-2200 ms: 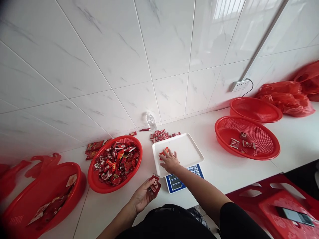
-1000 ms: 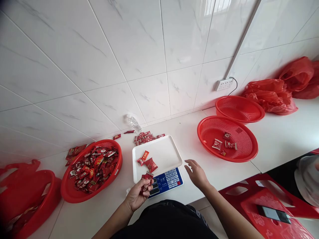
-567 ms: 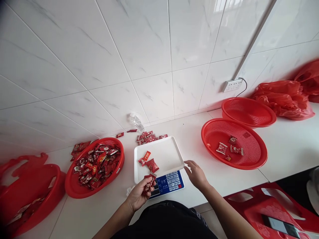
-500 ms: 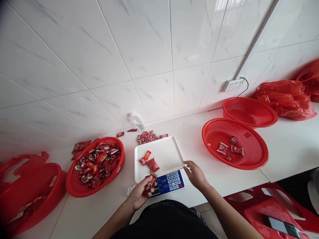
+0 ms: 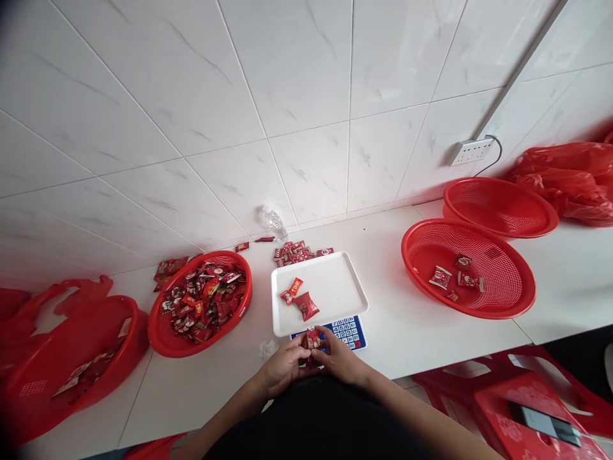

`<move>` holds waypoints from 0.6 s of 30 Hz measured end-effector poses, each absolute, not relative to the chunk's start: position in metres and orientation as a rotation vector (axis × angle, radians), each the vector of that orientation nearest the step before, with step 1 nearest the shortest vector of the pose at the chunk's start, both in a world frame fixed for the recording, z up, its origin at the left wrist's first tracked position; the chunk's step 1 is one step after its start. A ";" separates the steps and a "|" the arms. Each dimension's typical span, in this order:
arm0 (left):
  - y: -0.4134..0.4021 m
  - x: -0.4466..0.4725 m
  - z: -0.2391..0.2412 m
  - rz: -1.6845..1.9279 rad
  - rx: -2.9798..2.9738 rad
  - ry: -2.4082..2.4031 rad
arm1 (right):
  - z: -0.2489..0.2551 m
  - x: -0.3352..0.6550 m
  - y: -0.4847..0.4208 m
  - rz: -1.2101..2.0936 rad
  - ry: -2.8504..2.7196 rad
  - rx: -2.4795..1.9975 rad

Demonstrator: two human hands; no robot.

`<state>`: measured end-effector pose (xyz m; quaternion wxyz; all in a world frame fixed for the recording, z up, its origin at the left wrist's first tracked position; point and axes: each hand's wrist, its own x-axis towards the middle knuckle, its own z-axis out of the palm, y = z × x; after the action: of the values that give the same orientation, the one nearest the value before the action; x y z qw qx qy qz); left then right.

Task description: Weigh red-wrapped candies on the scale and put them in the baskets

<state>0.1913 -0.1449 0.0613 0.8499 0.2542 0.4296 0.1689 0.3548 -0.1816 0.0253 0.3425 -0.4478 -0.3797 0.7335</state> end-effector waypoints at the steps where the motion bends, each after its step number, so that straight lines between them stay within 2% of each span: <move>1: -0.146 0.188 0.061 0.343 0.542 0.883 | 0.025 0.352 -0.183 1.907 -0.987 -1.173; 18: -0.145 0.153 0.063 0.188 0.994 0.947 | 0.027 0.325 -0.195 1.933 -0.705 -1.082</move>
<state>0.1533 -0.1449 0.0629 0.7695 0.4582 0.4364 0.0869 0.3253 -0.1950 0.0266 0.3970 -0.4272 -0.2783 0.7632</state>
